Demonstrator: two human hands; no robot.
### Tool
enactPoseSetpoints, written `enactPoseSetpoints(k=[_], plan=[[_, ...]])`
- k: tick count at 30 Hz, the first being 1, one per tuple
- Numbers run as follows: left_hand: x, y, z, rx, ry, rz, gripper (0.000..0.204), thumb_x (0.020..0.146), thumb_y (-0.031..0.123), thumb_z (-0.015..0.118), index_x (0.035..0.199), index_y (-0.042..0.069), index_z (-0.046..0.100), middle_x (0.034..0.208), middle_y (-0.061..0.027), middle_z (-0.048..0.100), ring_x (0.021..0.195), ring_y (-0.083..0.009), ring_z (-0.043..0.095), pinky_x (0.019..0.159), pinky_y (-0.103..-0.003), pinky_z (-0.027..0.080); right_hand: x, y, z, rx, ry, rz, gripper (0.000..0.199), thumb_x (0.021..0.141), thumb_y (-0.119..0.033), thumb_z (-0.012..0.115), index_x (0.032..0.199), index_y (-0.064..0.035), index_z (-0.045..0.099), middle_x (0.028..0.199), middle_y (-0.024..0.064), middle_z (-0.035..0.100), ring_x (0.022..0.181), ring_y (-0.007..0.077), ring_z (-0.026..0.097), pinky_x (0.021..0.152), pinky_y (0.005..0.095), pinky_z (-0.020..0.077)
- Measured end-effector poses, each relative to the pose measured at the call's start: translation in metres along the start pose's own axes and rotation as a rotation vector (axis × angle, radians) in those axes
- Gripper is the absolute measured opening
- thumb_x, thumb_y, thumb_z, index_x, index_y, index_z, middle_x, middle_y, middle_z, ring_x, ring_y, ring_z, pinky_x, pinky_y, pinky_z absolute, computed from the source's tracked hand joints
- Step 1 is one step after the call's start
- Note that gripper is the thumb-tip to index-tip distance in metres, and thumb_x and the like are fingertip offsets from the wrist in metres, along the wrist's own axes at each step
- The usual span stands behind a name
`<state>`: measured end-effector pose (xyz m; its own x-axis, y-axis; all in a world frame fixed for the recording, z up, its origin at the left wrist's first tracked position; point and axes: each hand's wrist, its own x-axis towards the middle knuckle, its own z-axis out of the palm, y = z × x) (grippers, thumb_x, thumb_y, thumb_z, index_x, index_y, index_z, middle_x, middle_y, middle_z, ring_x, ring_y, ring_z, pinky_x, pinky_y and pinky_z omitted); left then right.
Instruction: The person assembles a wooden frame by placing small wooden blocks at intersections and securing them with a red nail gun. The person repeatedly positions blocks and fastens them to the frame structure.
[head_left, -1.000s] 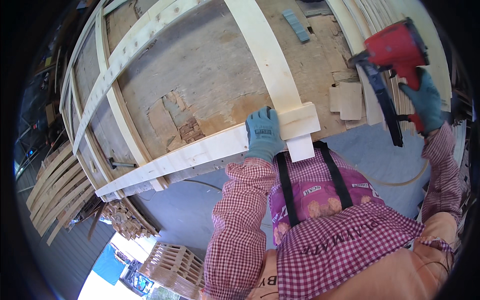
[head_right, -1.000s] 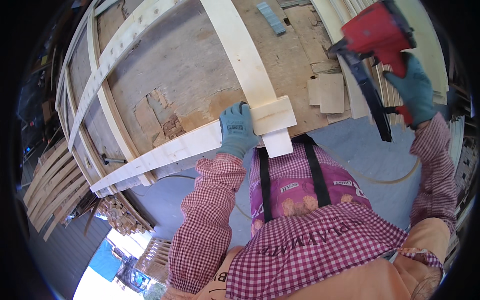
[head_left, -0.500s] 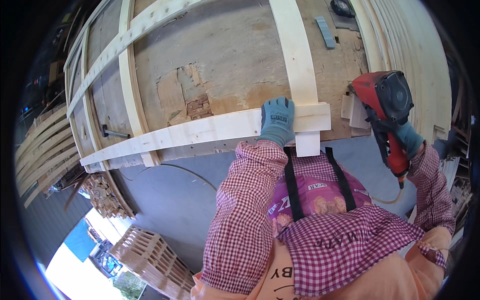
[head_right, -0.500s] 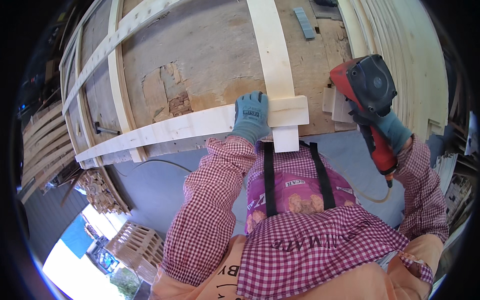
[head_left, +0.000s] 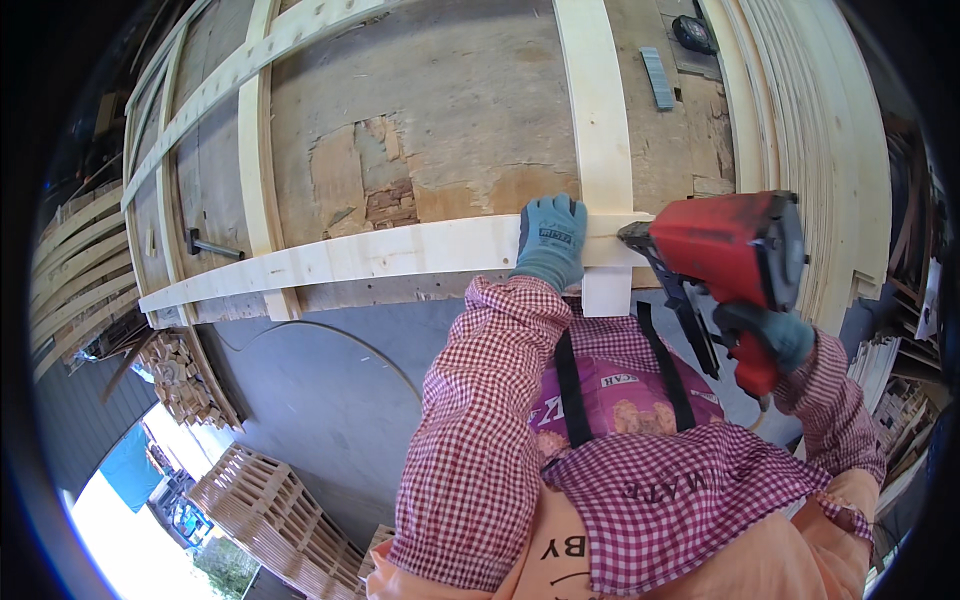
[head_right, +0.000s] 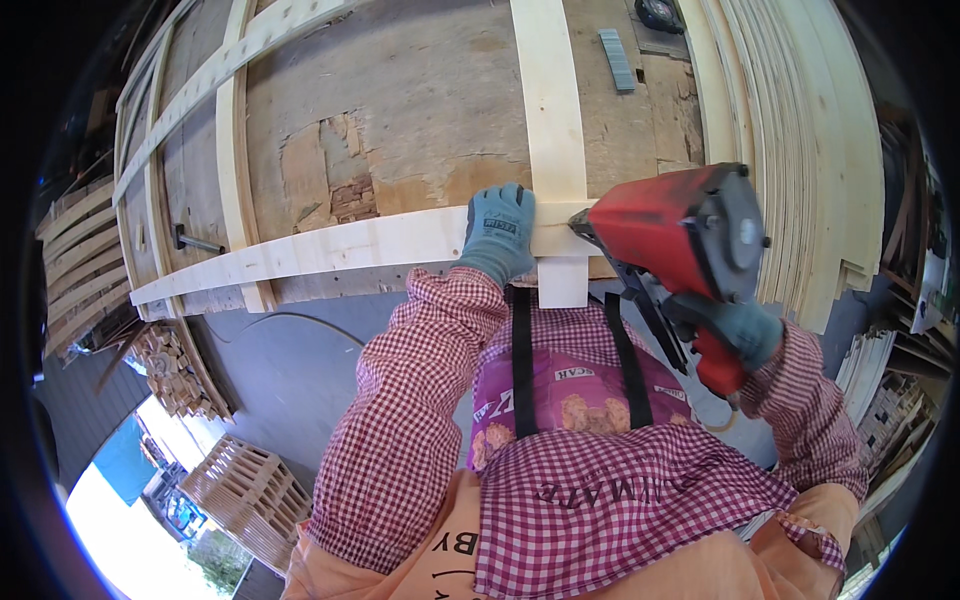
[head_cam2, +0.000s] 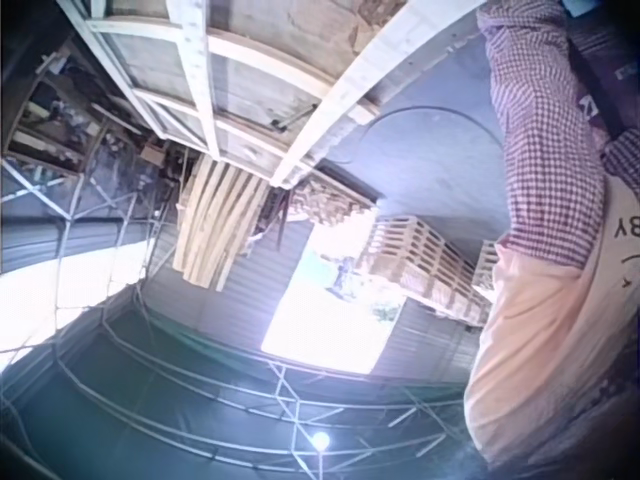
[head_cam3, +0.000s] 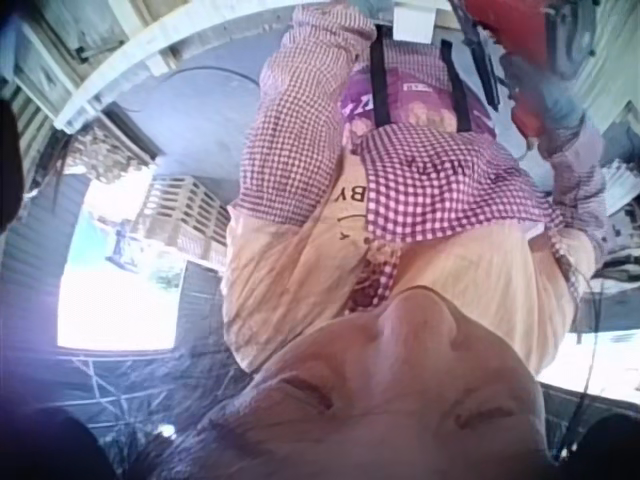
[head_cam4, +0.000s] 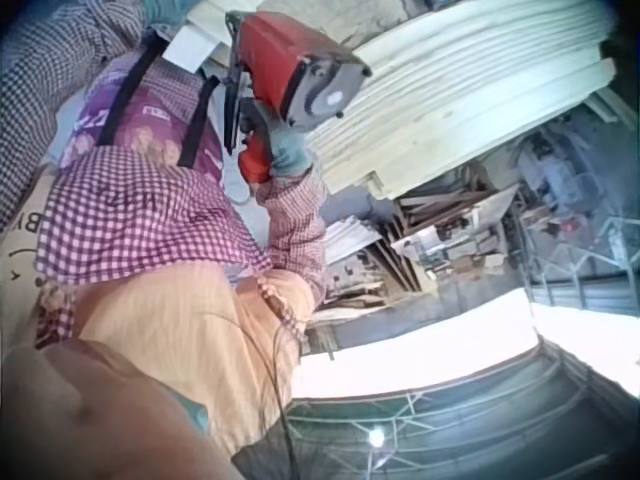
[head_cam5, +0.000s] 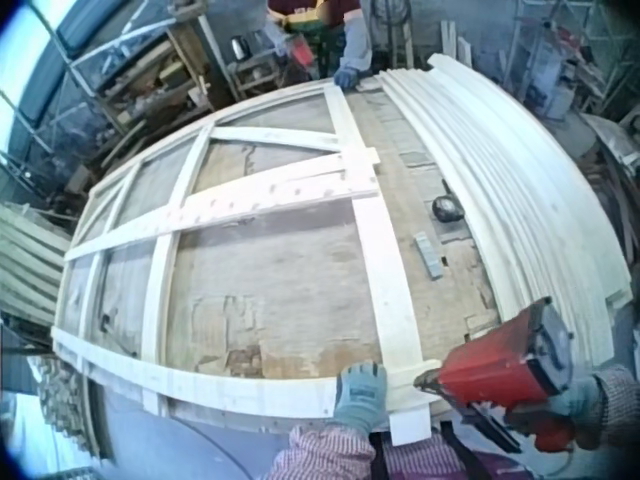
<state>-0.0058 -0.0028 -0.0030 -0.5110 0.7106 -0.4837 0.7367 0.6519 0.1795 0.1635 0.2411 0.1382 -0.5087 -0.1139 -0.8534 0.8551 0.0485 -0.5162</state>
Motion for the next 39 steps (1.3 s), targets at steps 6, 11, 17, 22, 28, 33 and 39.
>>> enactPoseSetpoints(k=[6, 11, 17, 22, 28, 33, 39], plan=[[0.002, 0.0, 0.006, 0.028, 0.022, -0.002, 0.055, 0.065, 0.029, 0.073, 0.112, 0.008, 0.054, 0.104, -0.011, 0.052, 0.1, -0.0258, 0.052, 0.086, -0.039, 0.037, 0.009, 0.03, -0.001, 0.25, 0.031, 0.008, 0.023, 0.091, -0.019, 0.064, 0.107, -0.0034, 0.058, 0.072, 0.0027, 0.058, 0.061, 0.0129, 0.054, 0.054, 0.0278, 0.0437], [0.0, 0.001, 0.007, 0.01, 0.008, -0.002, 0.056, 0.064, 0.029, 0.073, 0.112, 0.008, 0.054, 0.105, -0.0107, 0.052, 0.099, -0.025, 0.052, 0.086, -0.039, 0.037, -0.006, 0.023, 0.014, 0.066, 0.058, -0.057, 0.019, 0.092, -0.015, 0.06, 0.107, -0.004, 0.059, 0.08, 0.0044, 0.061, 0.067, 0.0143, 0.057, 0.057, 0.0287, 0.046], [0.002, 0.002, 0.007, -0.006, 0.038, -0.006, 0.056, 0.064, 0.029, 0.073, 0.112, 0.007, 0.053, 0.104, -0.0105, 0.052, 0.099, -0.0245, 0.052, 0.086, -0.038, 0.036, -0.005, 0.021, 0.027, -0.175, 0.104, -0.29, 0.022, 0.092, -0.014, 0.061, 0.112, -0.0046, 0.058, 0.088, 0.0056, 0.061, 0.074, 0.0153, 0.058, 0.062, 0.0295, 0.0469], [0.0, 0.001, 0.007, 0.016, 0.022, -0.017, 0.056, 0.065, 0.029, 0.073, 0.112, 0.007, 0.054, 0.104, -0.0104, 0.052, 0.099, -0.0246, 0.052, 0.087, -0.038, 0.036, 0.01, 0.021, 0.034, -0.227, 0.099, -0.333, 0.027, 0.09, -0.013, 0.062, 0.116, -0.0051, 0.057, 0.095, 0.0065, 0.061, 0.08, 0.0166, 0.058, 0.067, 0.0306, 0.0478], [0.004, 0.002, 0.005, 0.015, 0.024, -0.014, 0.055, 0.064, 0.028, 0.073, 0.112, 0.007, 0.054, 0.105, -0.0103, 0.052, 0.1, -0.025, 0.052, 0.088, -0.039, 0.036, 0.007, 0.026, 0.043, -0.285, 0.136, -0.372, 0.034, 0.088, -0.012, 0.063, 0.121, -0.0057, 0.056, 0.104, 0.0076, 0.06, 0.088, 0.0181, 0.059, 0.073, 0.0319, 0.049], [0.002, 0.001, 0.001, -0.056, -0.018, 0.008, 0.06, 0.064, 0.028, 0.073, 0.115, 0.005, 0.053, 0.11, -0.0115, 0.052, 0.104, -0.0283, 0.051, 0.092, -0.04, 0.037, -0.015, 0.034, 0.042, -0.419, 0.194, -0.429, 0.04, 0.087, -0.011, 0.064, 0.125, -0.0063, 0.055, 0.111, 0.0085, 0.06, 0.095, 0.0193, 0.059, 0.079, 0.0329, 0.0499], [0.0, 0.006, 0.008, -0.07, 0.093, 0.015, 0.055, 0.064, 0.027, 0.07, 0.112, 0.005, 0.053, 0.109, -0.0138, 0.049, 0.107, -0.0308, 0.047, 0.094, -0.043, 0.034, -0.051, 0.044, -0.002, -0.273, 0.459, -0.352, 0.045, 0.084, -0.008, 0.065, 0.128, -0.0056, 0.053, 0.116, 0.0101, 0.059, 0.101, 0.0219, 0.059, 0.084, 0.035, 0.0506]])
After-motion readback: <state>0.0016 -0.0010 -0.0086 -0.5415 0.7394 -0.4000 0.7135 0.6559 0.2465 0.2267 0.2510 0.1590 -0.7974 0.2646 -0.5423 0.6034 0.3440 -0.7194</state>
